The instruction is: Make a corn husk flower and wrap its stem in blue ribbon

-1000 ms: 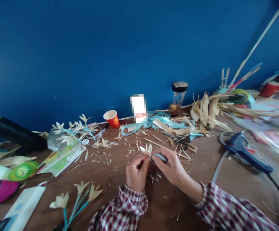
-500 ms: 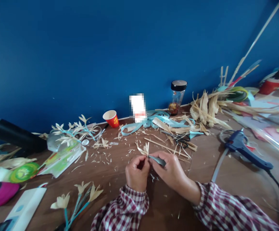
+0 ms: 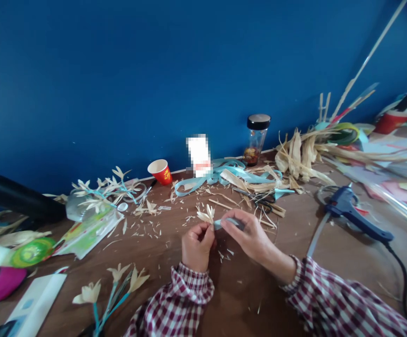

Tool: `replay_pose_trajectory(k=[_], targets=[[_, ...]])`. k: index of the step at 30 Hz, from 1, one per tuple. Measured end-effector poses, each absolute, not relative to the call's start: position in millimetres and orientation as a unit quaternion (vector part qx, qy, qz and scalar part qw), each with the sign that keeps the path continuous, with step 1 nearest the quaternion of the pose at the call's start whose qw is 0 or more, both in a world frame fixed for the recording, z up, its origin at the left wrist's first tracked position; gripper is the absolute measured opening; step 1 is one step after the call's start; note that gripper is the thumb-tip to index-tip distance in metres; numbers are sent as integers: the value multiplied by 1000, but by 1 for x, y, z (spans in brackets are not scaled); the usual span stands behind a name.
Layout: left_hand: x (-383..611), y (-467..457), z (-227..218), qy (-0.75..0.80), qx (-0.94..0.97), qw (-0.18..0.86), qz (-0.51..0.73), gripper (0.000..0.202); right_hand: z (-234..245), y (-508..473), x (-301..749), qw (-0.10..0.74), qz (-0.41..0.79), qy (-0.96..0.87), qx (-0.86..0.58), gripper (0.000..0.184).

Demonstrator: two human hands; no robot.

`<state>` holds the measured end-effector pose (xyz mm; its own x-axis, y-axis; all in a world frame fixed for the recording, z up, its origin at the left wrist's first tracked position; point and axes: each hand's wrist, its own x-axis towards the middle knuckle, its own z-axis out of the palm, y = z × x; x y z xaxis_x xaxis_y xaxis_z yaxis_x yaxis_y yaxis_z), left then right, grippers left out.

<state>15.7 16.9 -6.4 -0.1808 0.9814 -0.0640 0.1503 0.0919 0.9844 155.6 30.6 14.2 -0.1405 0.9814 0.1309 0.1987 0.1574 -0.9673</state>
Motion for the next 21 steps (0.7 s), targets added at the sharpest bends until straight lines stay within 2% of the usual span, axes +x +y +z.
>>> replay_pose_trajectory(k=[14,21], targets=[[19,15,-7,611,472,369,518,20,19,16,150,452,385,-667,-451,12],[17,15,-2,594,440,433,517,22,15,25,152,478,434,-594,-480,16]])
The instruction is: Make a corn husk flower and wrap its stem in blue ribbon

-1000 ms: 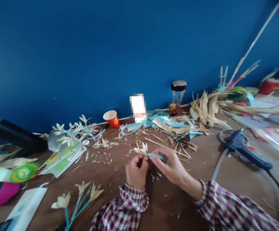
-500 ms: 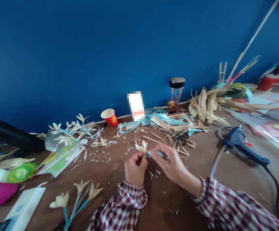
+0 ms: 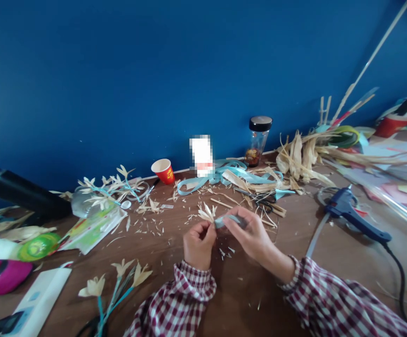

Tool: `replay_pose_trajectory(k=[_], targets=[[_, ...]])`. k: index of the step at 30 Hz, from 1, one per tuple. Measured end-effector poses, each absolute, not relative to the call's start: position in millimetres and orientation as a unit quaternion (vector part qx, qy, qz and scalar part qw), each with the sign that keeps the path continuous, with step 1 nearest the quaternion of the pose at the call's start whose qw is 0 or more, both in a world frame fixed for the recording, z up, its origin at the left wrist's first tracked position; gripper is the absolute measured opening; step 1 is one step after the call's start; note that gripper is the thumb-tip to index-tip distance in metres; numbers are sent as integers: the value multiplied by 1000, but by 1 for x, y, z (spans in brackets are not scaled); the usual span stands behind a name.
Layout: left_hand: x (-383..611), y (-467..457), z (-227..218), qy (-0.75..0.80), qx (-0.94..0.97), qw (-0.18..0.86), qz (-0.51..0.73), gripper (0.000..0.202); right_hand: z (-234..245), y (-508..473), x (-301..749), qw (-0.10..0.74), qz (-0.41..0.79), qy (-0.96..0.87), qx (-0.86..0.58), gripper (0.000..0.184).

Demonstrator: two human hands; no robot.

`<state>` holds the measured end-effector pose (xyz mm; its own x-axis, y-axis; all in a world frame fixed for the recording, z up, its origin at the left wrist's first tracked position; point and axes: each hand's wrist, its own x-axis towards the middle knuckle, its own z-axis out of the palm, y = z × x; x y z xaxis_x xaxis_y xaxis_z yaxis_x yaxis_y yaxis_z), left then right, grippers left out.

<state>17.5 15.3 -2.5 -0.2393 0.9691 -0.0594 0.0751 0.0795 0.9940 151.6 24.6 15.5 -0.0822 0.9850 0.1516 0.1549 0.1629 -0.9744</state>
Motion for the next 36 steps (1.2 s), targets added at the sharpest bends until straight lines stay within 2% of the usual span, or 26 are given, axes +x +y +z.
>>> replay_pose_trajectory(k=[5,12,16,26,29,32,36], targets=[[14,18,-13,534,370,522,553,26,9,32,154,477,506,-549,-463,20],[14,23,-12,456,255,615,590,35,9,30,153,438,382,-639,-504,6],[12,22,-9,414,227,653,592,28,10,28,153,427,354,-664,-501,8],[2,28,-5,397,182,631,641,27,4,31,158,346,270,-715,-544,13],[0,30,-4,394,174,638,639,28,4,33,161,325,211,-760,-522,19],[2,29,-3,394,185,649,624,31,7,34,162,347,146,-784,-494,27],[9,25,-2,415,240,647,593,37,13,32,159,408,186,-759,-473,17]])
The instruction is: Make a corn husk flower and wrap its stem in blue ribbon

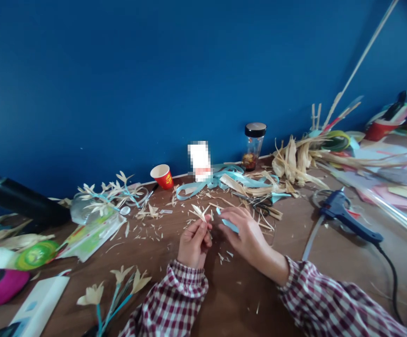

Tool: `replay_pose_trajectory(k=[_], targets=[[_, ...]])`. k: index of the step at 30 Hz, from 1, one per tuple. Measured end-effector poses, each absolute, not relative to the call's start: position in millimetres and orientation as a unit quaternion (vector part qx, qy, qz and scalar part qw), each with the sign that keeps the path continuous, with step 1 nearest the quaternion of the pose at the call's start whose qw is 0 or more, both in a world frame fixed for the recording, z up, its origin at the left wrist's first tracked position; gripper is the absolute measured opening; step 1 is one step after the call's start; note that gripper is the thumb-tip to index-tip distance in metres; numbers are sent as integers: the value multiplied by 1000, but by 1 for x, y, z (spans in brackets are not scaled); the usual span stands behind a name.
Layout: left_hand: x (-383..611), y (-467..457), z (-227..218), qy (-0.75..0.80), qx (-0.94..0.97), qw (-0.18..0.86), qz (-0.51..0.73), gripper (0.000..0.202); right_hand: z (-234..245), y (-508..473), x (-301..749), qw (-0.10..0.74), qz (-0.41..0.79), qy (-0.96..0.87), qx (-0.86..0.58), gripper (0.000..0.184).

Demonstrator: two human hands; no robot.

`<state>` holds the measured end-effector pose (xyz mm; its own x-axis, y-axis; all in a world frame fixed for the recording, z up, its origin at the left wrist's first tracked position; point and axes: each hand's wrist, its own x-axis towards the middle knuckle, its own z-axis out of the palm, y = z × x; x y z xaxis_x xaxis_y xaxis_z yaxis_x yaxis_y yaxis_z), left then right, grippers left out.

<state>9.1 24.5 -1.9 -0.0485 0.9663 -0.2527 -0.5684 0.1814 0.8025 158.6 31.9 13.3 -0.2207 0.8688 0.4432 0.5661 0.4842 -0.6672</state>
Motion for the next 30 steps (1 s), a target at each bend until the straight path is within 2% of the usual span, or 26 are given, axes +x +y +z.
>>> replay_pose_trajectory(k=[3,9,15,20,30], targets=[[13,21,-5,431,278,651,560,38,17,28,154,439,299,-717,-453,17],[11,18,-19,441,411,618,505,29,15,28,151,447,522,-600,-409,18],[13,16,-16,427,424,629,492,27,15,33,154,442,677,-468,-356,24],[17,15,-7,416,375,659,502,30,13,33,154,437,729,-413,-326,24],[14,17,-13,424,361,657,508,27,10,35,154,452,717,-424,-320,25]])
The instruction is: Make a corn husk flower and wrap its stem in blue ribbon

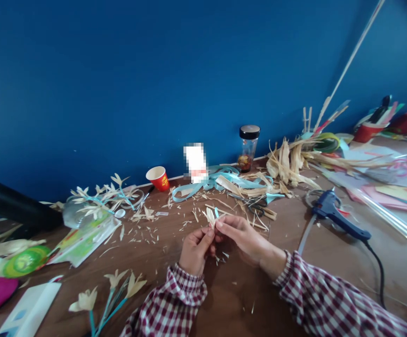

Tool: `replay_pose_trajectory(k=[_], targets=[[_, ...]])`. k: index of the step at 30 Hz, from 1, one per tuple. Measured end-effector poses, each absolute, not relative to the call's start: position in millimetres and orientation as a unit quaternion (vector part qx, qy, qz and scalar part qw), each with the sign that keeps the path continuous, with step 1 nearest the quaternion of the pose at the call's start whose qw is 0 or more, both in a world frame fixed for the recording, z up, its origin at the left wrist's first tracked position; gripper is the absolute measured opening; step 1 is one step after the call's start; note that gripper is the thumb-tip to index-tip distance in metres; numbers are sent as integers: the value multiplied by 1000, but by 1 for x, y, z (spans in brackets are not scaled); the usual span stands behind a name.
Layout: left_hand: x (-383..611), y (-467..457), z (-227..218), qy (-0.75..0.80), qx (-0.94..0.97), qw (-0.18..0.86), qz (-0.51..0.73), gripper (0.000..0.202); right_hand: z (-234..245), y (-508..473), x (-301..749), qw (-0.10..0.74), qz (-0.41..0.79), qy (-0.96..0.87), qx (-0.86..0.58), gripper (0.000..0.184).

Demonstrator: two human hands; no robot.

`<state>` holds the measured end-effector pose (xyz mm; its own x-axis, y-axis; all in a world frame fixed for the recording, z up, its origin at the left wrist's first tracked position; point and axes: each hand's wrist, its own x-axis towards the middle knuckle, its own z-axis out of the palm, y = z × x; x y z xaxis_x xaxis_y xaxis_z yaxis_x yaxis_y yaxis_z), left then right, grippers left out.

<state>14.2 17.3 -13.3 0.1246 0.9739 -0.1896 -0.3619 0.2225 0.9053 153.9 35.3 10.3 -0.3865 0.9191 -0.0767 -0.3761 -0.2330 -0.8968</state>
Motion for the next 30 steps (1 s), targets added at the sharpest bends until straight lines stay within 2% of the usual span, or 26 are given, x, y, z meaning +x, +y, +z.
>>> replay_pose_trajectory(k=[17,21,23,25,27,30], targets=[[13,20,-22,453,414,627,480,30,13,33,154,438,682,-482,-331,28],[15,19,-18,484,416,590,495,29,17,29,152,470,584,-543,-377,18],[15,17,-13,508,438,523,526,27,18,28,152,487,496,-594,-406,11],[13,14,-7,521,491,402,571,26,16,28,154,492,420,-637,-419,9],[10,12,-1,509,564,249,601,36,13,30,156,492,359,-669,-426,10],[4,11,7,466,669,48,577,47,8,33,160,493,302,-700,-419,10]])
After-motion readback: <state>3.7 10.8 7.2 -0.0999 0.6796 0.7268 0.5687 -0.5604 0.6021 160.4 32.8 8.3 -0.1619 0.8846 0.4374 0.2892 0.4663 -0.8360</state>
